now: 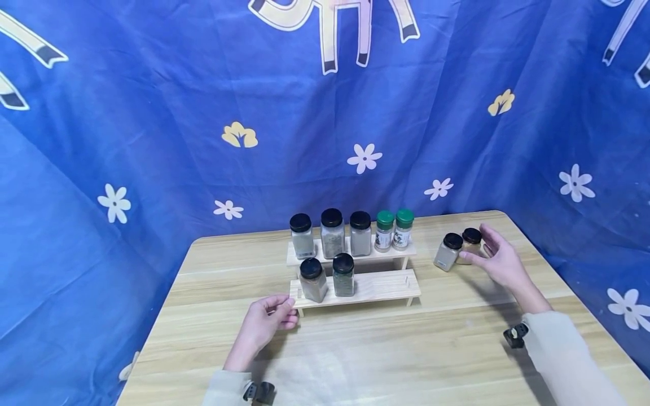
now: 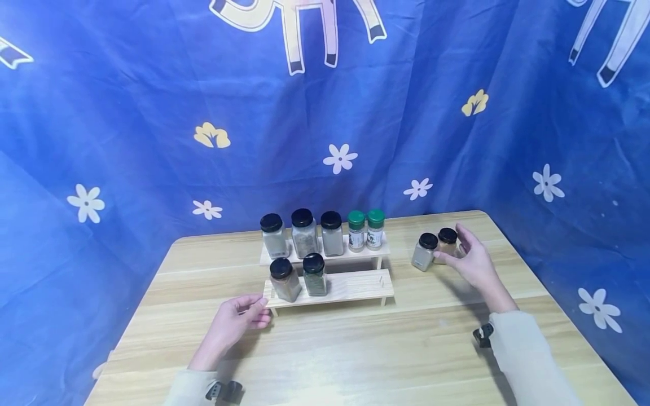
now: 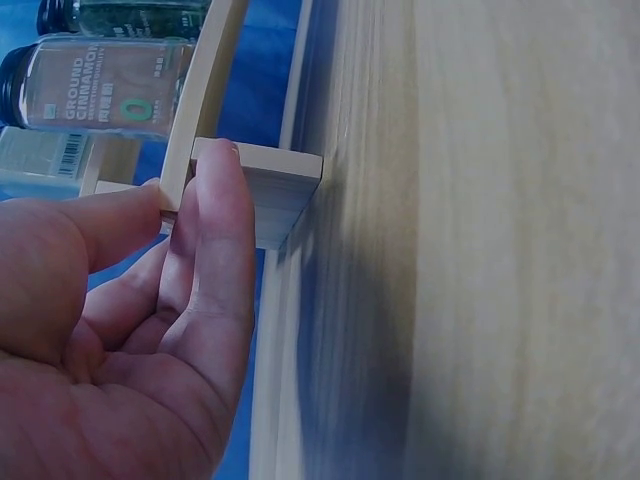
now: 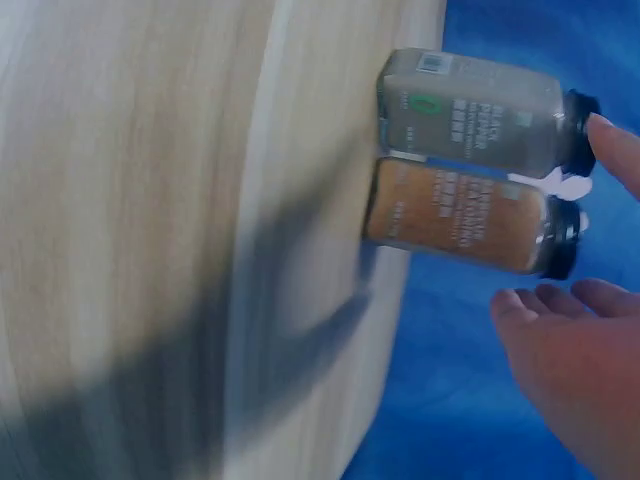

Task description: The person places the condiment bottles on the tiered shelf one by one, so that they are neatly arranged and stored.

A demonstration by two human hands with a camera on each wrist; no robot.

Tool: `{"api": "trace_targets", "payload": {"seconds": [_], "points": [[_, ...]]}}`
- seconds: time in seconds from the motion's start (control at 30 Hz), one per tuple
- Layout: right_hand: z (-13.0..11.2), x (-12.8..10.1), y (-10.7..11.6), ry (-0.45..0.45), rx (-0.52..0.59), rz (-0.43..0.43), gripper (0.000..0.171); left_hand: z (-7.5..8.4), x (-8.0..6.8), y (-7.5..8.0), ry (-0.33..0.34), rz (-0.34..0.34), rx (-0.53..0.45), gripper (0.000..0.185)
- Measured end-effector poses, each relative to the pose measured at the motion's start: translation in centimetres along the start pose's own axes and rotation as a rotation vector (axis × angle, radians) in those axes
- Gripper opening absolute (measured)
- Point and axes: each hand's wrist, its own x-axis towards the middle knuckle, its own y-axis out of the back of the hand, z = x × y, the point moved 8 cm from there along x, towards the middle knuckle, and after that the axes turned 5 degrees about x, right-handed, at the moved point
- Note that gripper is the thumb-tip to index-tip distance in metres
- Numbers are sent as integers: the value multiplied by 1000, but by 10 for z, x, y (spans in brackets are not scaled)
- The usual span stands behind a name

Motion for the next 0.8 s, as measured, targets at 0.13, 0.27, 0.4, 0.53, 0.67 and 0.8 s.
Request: {"api": "trace_targets", "payload": {"seconds": [0.13,0.27,0.4,0.53,0.67,0.8], "points": [[12,5,-3,-29,39,-36,106,-1,-1,-1,2,-1,1,31],[19,9,-5,-61,66,-47,104,-1,-1,-1,4,-3,1,33],[23,12,-5,-82,99,-39,98,-2,0,-2,6,-6,-1,33],[26,13,-3,-84,78,-5,90,-1,1,-1,-1,-6,0,32],[29,12,-1,-83,43,49,77,-1,1,-1,-7,-2,5,32],[32,10,1,-71,54,97,67,-1,1,0,-7,2,7,32]]}}
